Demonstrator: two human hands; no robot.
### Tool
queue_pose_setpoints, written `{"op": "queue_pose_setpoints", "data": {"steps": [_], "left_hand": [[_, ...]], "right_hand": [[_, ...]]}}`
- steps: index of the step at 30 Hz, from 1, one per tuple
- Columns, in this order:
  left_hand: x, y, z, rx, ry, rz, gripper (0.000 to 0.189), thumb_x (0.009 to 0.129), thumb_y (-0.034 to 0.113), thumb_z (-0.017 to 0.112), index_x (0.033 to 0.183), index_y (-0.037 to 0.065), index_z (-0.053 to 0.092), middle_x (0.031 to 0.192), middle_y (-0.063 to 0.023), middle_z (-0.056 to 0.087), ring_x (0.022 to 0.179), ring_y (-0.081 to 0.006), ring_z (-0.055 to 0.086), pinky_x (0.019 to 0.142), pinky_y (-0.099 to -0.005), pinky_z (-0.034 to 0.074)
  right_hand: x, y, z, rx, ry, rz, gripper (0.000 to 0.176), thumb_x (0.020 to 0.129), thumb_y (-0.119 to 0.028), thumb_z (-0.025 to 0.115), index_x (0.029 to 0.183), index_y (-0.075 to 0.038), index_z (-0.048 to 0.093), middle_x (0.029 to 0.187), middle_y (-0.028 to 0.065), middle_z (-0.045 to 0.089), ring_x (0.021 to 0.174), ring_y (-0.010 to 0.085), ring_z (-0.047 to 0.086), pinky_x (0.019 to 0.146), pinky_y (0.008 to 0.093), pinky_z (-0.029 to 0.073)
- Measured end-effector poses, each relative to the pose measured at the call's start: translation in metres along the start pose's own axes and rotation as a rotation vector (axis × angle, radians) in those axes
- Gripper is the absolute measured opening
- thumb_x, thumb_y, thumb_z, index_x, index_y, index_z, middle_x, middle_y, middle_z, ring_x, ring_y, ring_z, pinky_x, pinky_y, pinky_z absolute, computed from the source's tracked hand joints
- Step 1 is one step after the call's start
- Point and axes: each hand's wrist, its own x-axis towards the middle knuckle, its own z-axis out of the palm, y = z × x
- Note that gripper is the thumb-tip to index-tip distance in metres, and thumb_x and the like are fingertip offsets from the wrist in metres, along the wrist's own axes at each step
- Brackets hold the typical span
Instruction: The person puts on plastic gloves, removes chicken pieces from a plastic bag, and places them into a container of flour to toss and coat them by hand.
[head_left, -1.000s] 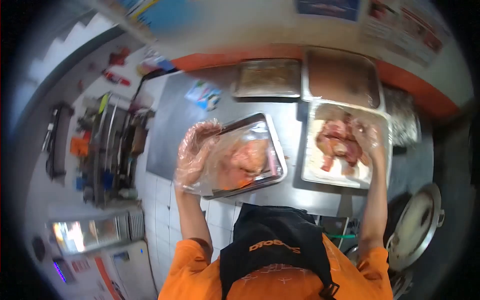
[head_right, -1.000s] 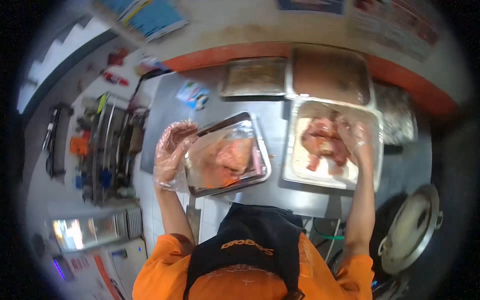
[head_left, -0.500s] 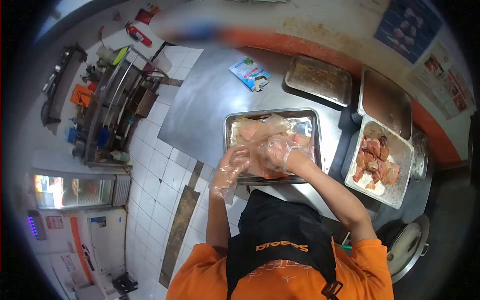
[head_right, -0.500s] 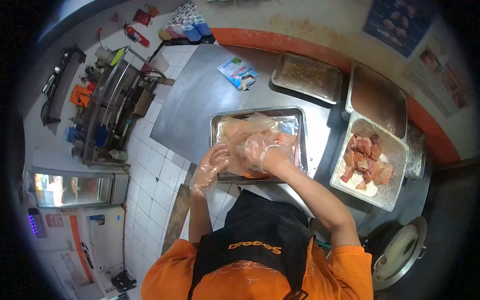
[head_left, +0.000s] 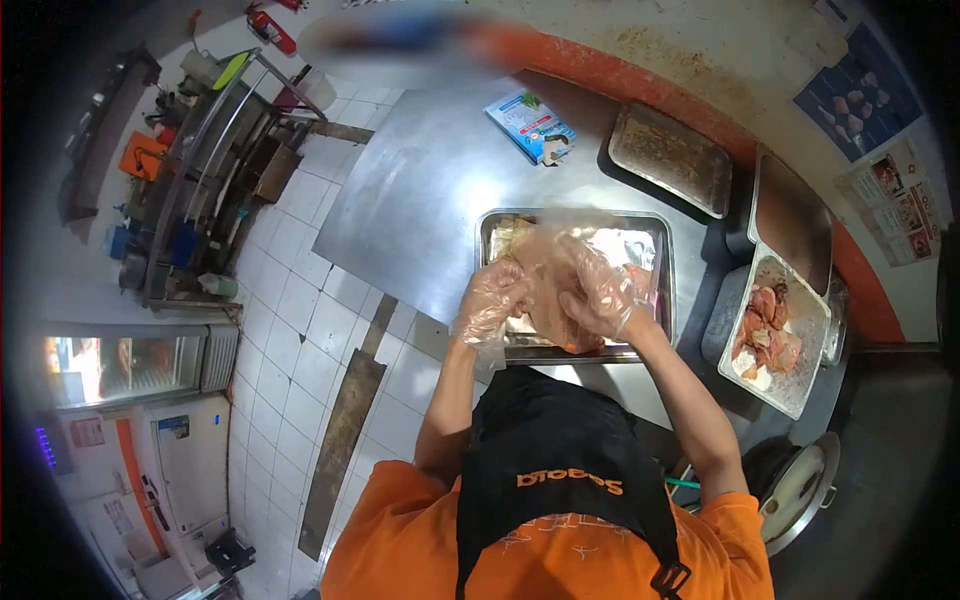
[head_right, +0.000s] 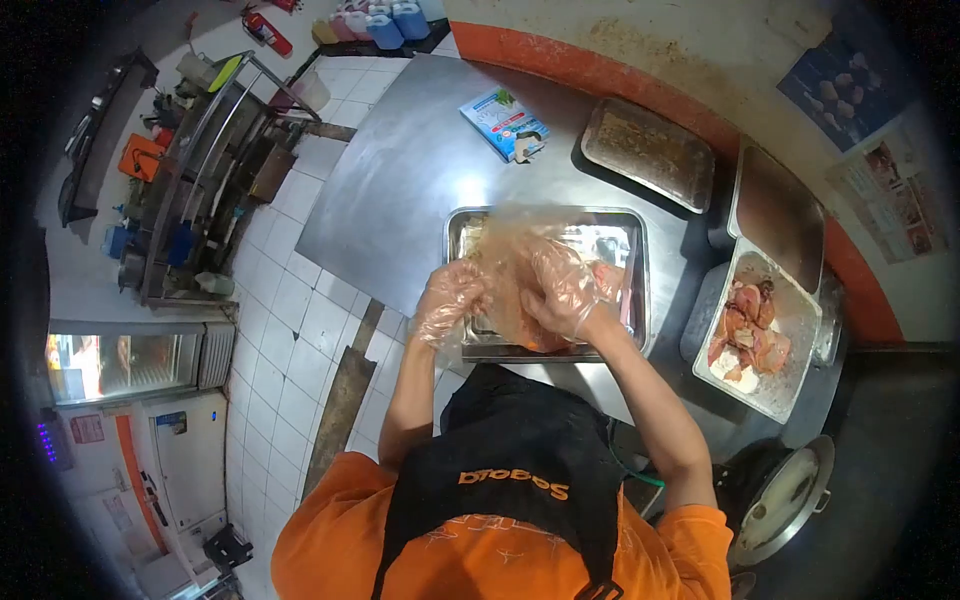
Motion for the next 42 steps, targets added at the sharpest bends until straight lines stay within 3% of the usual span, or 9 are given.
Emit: {"op": "queue_pose_setpoints", "data": {"steps": [5, 10, 18, 24, 26, 30, 34, 36, 42], "left_hand": [[0.0, -0.012, -0.005, -0.077, -0.029, -0.042, 0.011, 0.089, 0.006, 0.065, 0.097, 0.001, 0.059, 0.079, -0.0064, 0.063, 0.062, -0.01, 0.06, 0.051, -0.024, 0.049], [0.019, -0.023, -0.006, 0.168, -0.039, 0.082, 0.016, 0.088, 0.011, 0.069, 0.098, 0.001, 0.061, 0.075, -0.0035, 0.064, 0.062, -0.0117, 0.062, 0.052, -0.0233, 0.05], [0.009, -0.002, 0.034, -0.141, -0.241, 0.026, 0.013, 0.083, 0.005, 0.071, 0.093, 0.0, 0.064, 0.077, -0.0061, 0.066, 0.065, -0.0096, 0.062, 0.056, -0.0228, 0.051], [0.016, -0.018, -0.001, -0.303, -0.162, 0.012, 0.023, 0.083, 0.005, 0.07, 0.104, 0.001, 0.062, 0.087, -0.0084, 0.067, 0.075, -0.0147, 0.065, 0.068, -0.0263, 0.054], [0.009, -0.017, -0.006, 0.127, -0.035, 0.309, 0.042, 0.076, 0.008, 0.074, 0.114, 0.002, 0.059, 0.1, -0.0127, 0.066, 0.089, -0.0206, 0.066, 0.077, -0.031, 0.055], [0.006, -0.052, 0.003, 0.929, -0.055, 0.355, 0.061, 0.064, 0.009, 0.076, 0.12, 0.001, 0.052, 0.115, -0.0195, 0.059, 0.114, -0.0362, 0.056, 0.097, -0.0427, 0.047], [0.0, -0.077, 0.02, 0.92, 0.116, 0.621, 0.077, 0.059, 0.02, 0.081, 0.127, 0.002, 0.049, 0.113, -0.0228, 0.058, 0.111, -0.0388, 0.056, 0.093, -0.0464, 0.048], [0.008, -0.095, 0.019, 1.028, 0.108, 0.533, 0.081, 0.06, 0.021, 0.081, 0.131, 0.003, 0.046, 0.108, -0.0226, 0.059, 0.104, -0.0386, 0.059, 0.085, -0.0483, 0.05], [0.022, -0.101, 0.016, 1.043, -0.024, 0.202, 0.057, 0.073, 0.021, 0.071, 0.121, 0.001, 0.047, 0.096, -0.0237, 0.06, 0.092, -0.0434, 0.059, 0.075, -0.0509, 0.048]], "right_hand": [[0.016, -0.016, -0.018, 0.105, -0.275, 0.177, 0.029, 0.082, -0.012, 0.059, 0.11, -0.005, 0.06, 0.103, 0.0192, 0.064, 0.104, 0.0377, 0.06, 0.091, 0.0448, 0.049], [-0.006, -0.017, -0.009, -0.153, -0.283, -0.304, 0.029, 0.088, -0.023, 0.054, 0.111, -0.006, 0.059, 0.1, 0.0181, 0.066, 0.093, 0.038, 0.064, 0.086, 0.0455, 0.051], [0.028, -0.01, -0.034, -0.336, -0.916, 0.085, 0.028, 0.086, -0.019, 0.053, 0.105, -0.002, 0.065, 0.105, 0.0156, 0.068, 0.09, 0.0337, 0.067, 0.082, 0.0438, 0.052], [0.03, 0.006, 0.02, -0.055, -0.536, 0.261, 0.034, 0.089, -0.029, 0.053, 0.106, -0.002, 0.067, 0.106, 0.0183, 0.067, 0.101, 0.0281, 0.063, 0.091, 0.0368, 0.048], [0.037, 0.005, 0.022, -0.411, -0.909, -0.121, 0.041, 0.091, -0.03, 0.051, 0.119, 0.0, 0.06, 0.104, 0.0214, 0.068, 0.099, 0.0353, 0.066, 0.09, 0.0425, 0.05], [0.05, -0.023, -0.002, -0.268, -1.141, 0.141, 0.041, 0.091, -0.033, 0.052, 0.119, -0.004, 0.061, 0.112, 0.0196, 0.067, 0.1, 0.0351, 0.066, 0.092, 0.0447, 0.049], [0.003, 0.013, 0.017, -0.364, -0.534, -0.255, 0.04, 0.09, -0.039, 0.055, 0.112, -0.008, 0.064, 0.109, 0.0142, 0.066, 0.096, 0.032, 0.065, 0.085, 0.0422, 0.051], [0.009, 0.013, 0.015, -0.32, -0.824, -0.136, 0.044, 0.085, -0.039, 0.061, 0.116, -0.008, 0.06, 0.108, 0.0136, 0.065, 0.099, 0.0332, 0.062, 0.089, 0.0428, 0.049], [-0.019, 0.058, 0.042, 0.02, -0.794, -0.024, 0.048, 0.086, -0.033, 0.06, 0.128, -0.01, 0.056, 0.126, 0.017, 0.057, 0.116, 0.033, 0.054, 0.099, 0.0422, 0.043]]}}
